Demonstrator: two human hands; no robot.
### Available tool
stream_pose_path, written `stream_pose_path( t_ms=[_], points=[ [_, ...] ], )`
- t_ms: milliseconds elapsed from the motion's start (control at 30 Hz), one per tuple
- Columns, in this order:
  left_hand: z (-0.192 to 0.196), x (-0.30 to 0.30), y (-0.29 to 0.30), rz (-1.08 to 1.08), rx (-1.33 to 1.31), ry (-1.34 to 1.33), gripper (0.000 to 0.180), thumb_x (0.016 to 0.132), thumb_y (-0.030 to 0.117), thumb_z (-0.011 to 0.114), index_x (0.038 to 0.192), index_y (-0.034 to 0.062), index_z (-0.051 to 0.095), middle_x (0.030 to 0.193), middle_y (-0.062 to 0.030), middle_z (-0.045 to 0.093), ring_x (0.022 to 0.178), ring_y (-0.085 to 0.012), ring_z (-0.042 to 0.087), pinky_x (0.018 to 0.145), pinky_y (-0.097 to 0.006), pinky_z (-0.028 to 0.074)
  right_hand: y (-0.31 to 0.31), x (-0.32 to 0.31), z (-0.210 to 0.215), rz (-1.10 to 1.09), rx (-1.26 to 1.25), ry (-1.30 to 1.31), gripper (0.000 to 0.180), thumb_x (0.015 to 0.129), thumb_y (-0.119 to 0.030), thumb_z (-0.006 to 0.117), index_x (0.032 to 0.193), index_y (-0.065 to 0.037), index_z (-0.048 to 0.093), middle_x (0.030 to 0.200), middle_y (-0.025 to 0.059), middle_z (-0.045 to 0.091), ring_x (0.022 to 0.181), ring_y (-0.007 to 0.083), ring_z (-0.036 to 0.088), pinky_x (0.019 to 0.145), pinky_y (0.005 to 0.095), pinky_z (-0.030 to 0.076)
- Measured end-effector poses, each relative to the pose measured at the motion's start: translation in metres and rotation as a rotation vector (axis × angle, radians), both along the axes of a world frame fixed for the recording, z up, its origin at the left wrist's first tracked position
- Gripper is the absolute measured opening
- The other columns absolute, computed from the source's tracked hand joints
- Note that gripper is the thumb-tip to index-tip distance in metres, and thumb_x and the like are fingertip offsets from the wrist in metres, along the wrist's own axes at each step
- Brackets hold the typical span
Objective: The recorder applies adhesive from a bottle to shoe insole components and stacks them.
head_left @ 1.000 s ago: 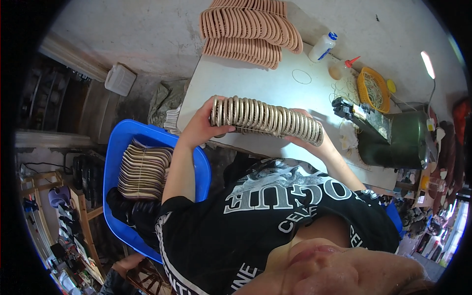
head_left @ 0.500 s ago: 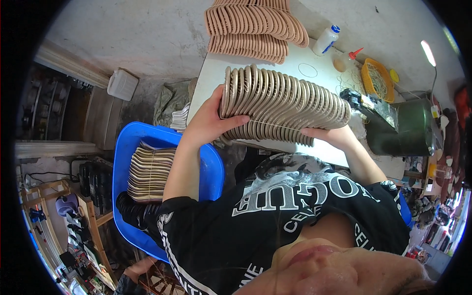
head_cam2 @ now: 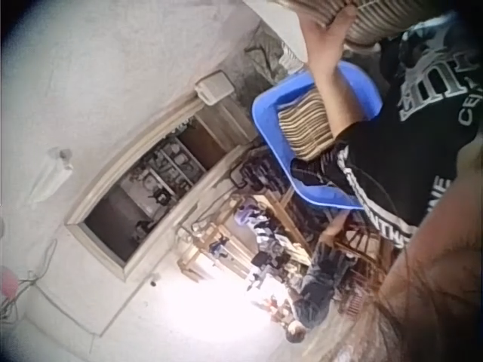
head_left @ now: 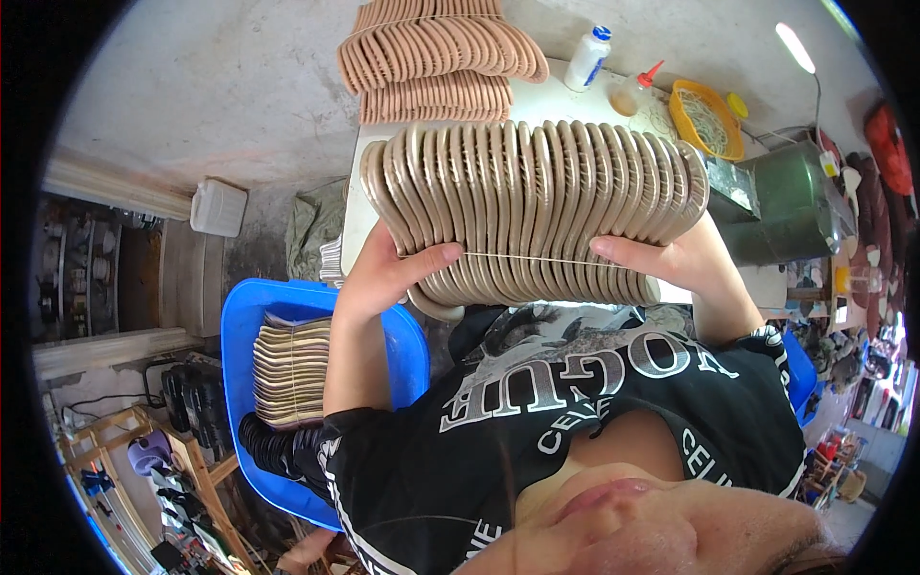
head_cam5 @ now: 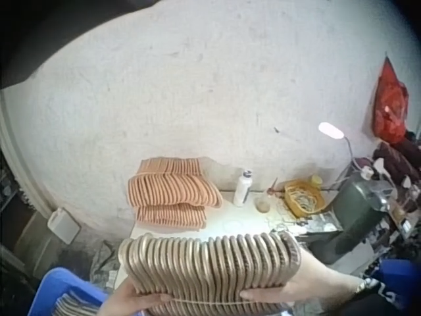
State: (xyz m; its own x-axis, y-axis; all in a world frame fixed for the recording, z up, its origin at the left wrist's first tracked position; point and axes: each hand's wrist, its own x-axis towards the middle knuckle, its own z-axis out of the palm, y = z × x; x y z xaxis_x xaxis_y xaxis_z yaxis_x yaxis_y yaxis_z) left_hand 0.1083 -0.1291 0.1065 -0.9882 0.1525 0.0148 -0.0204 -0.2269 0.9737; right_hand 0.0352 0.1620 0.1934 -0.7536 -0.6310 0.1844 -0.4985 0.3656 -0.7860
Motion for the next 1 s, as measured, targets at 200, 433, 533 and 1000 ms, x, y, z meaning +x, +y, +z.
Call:
stream_pose_path(
  t_ms=[200, 433, 533, 1000],
  points=[
    [0.010, 0.000, 0.005, -0.017, -0.067, -0.027, 0.053, 0.081, 0.006, 0.070, 0.127, -0.0036, 0.046, 0.120, -0.0098, 0.058, 0.110, -0.0179, 0.053, 0.096, -0.033, 0.041, 0.012, -0.002, 0.009, 0.050, 0.031, -0.009, 0.038, 0.075, -0.012, 0.076, 0.107, 0.002, 0.062, 0.101, 0.0090, 0.067, 0.092, 0.0178, 0.062, 0.083, 0.0338, 0.048],
    [0.051, -0.010, -0.010, 0.228, -0.267, 0.228, 0.048, 0.079, 0.007, 0.073, 0.121, -0.0030, 0.053, 0.114, -0.0098, 0.061, 0.105, -0.0178, 0.056, 0.093, -0.033, 0.044, -0.003, -0.031, 0.021, 0.079, -0.162, 0.211, 0.050, 0.069, -0.028, 0.083, 0.108, -0.003, 0.063, 0.096, 0.0099, 0.068, 0.088, 0.0198, 0.066, 0.081, 0.0323, 0.052],
    [0.085, -0.058, -0.025, 0.375, -0.512, 0.551, 0.037, 0.079, 0.009, 0.074, 0.112, -0.0001, 0.061, 0.107, -0.0096, 0.065, 0.099, -0.0182, 0.060, 0.089, -0.031, 0.047, -0.005, -0.086, 0.029, 0.106, -0.073, 0.324, 0.050, 0.078, -0.027, 0.075, 0.120, -0.007, 0.056, 0.103, 0.0117, 0.067, 0.093, 0.0230, 0.066, 0.084, 0.0335, 0.052],
    [-0.010, -0.255, -0.177, 0.337, -0.884, 0.611, 0.057, 0.089, -0.008, 0.041, 0.142, 0.0107, 0.035, 0.148, -0.0127, 0.033, 0.135, -0.0225, 0.036, 0.106, -0.030, 0.036, -0.108, -0.287, -0.078, -0.049, 0.468, 0.428, 0.061, 0.088, -0.003, 0.045, 0.145, -0.015, 0.027, 0.120, 0.0243, 0.057, 0.109, 0.0350, 0.058, 0.095, 0.0402, 0.044]
  ],
)
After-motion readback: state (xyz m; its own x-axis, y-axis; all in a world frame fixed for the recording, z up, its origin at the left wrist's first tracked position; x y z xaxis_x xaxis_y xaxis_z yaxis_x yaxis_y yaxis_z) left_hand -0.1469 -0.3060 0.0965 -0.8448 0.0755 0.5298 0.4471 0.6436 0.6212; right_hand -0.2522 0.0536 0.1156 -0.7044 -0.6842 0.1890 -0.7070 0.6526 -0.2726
